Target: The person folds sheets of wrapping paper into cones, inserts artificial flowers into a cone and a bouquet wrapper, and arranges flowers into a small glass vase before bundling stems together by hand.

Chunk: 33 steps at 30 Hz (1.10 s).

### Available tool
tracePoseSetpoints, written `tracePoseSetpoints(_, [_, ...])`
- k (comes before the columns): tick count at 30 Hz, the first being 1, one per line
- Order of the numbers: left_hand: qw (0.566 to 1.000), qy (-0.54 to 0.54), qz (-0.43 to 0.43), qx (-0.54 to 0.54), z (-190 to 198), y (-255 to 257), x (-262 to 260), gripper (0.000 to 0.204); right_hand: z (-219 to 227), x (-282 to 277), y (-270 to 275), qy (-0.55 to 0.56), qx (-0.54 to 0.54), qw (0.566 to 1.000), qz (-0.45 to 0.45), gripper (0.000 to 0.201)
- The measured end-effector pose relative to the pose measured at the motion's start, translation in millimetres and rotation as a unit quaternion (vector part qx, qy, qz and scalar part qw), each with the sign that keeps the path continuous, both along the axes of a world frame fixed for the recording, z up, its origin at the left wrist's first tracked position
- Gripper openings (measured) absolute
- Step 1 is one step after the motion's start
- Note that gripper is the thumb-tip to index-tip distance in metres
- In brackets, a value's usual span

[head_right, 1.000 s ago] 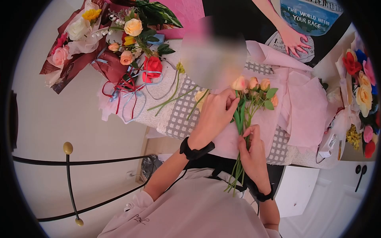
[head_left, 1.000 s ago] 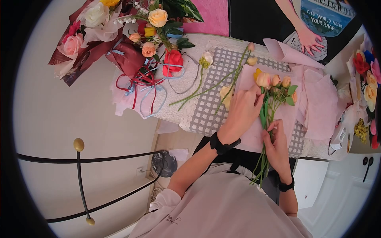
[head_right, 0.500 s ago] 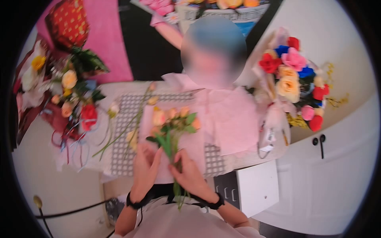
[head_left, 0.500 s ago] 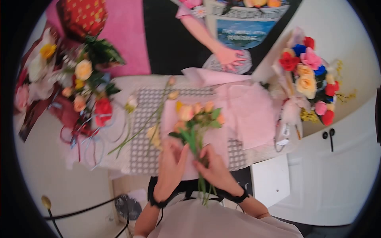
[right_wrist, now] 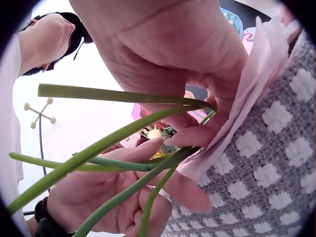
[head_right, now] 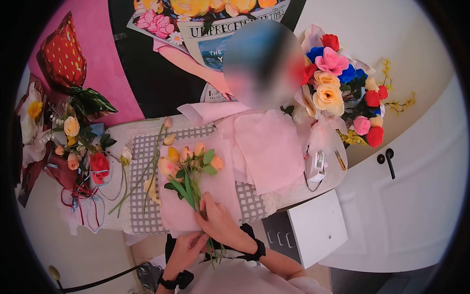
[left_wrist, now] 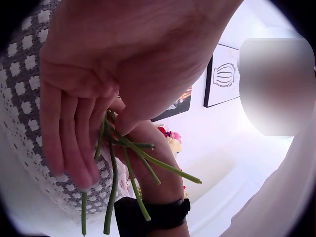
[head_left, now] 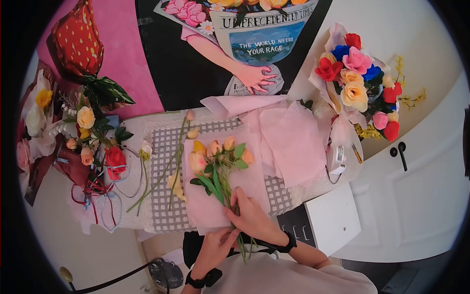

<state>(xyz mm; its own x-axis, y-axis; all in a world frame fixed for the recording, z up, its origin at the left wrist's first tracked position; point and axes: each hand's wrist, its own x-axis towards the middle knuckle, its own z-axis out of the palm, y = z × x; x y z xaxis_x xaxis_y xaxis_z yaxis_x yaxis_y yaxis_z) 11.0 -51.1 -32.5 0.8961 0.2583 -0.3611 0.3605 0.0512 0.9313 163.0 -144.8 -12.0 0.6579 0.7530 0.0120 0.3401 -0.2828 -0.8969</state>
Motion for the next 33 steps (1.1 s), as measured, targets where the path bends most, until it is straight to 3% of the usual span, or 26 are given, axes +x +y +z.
tracePoseSetpoints(2, [1.0,-0.001,-0.012,0.019,-6,3,1,0.036,0,0,0,-0.002,0.004,1.0,-0.003,0.031])
tracePoseSetpoints(7, [0.998,-0.008,-0.01,-0.066,-5,8,0,0.038,2,1,0,-0.01,-0.006,1.0,0.004,0.03])
tracePoseSetpoints(10, [0.998,0.007,-0.017,-0.056,-13,9,-3,0.038,0,1,0,-0.061,-0.001,0.998,0.014,0.029])
tracePoseSetpoints(15, [0.999,0.004,-0.002,-0.04,-2,8,-5,0.041,10,-3,-2,-0.204,-0.085,0.975,-0.005,0.032])
tracePoseSetpoints(18, [0.999,0.027,0.009,-0.019,4,7,-6,0.043,13,-2,-6,-0.226,-0.075,0.971,-0.015,0.031])
tracePoseSetpoints(31, [0.993,0.043,0.008,0.111,15,3,-6,0.049,1,1,-11,-0.18,-0.031,0.983,0.008,0.027])
tracePoseSetpoints(33, [0.992,0.028,0.025,0.124,13,4,-9,0.048,9,2,-12,-0.137,-0.101,0.985,-0.003,0.024])
